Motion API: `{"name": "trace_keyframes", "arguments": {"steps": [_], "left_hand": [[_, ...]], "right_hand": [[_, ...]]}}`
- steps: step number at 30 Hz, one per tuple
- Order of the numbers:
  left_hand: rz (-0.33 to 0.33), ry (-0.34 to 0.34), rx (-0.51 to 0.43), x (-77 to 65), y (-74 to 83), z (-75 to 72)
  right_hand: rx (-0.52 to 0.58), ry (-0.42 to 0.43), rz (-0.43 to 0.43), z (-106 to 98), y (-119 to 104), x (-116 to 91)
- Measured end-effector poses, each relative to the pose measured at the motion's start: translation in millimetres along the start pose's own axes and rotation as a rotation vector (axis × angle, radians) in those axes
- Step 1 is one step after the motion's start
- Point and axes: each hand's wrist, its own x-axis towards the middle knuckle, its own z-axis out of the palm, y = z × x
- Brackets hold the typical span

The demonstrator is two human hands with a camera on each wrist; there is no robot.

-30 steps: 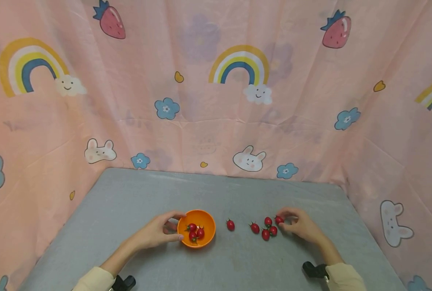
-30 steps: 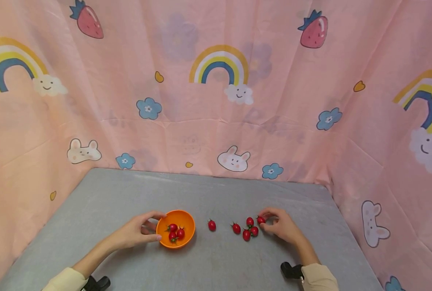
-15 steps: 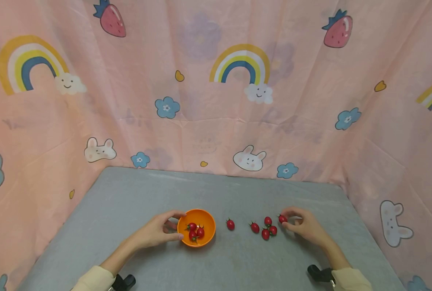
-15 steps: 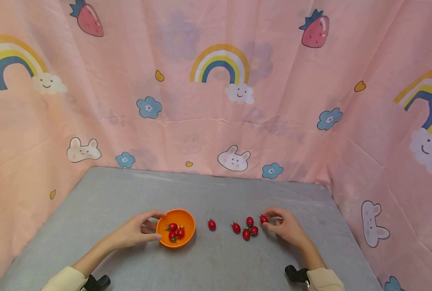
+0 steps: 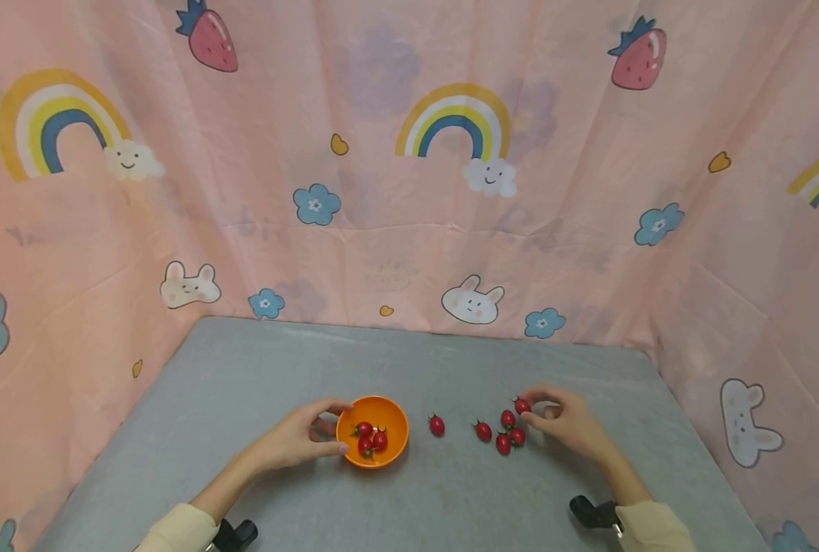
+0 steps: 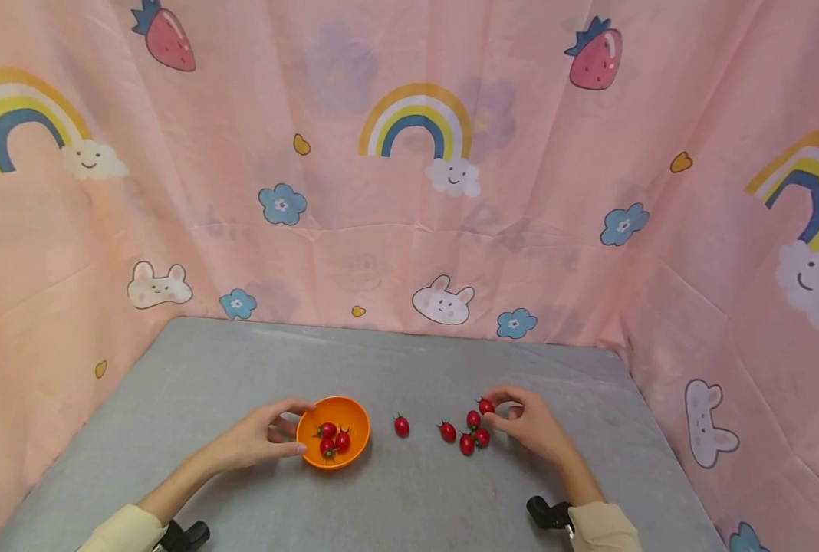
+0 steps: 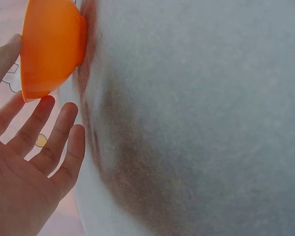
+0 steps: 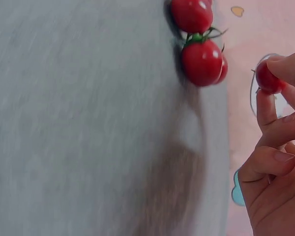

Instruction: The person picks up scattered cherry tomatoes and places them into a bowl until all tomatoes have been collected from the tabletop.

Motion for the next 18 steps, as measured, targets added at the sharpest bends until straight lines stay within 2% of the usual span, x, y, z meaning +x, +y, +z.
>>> {"name": "trace_keyframes", "arguments": {"steps": [4,11,18], "left_hand": [[0.000,0.000,-0.002,0.0,1.5,0.1],[0.001,-0.006,0.000,-0.2,3.3,-0.1],[0.008,-0.011,0.005,-0.3,3.8,-0.4]], "right_hand": [[0.022,-0.001,-0.060,6,-2,5],[0.002,-0.015,-0.001,15,-8,14],[0.049,-0.066,-0.035,28,-16,24]]}}
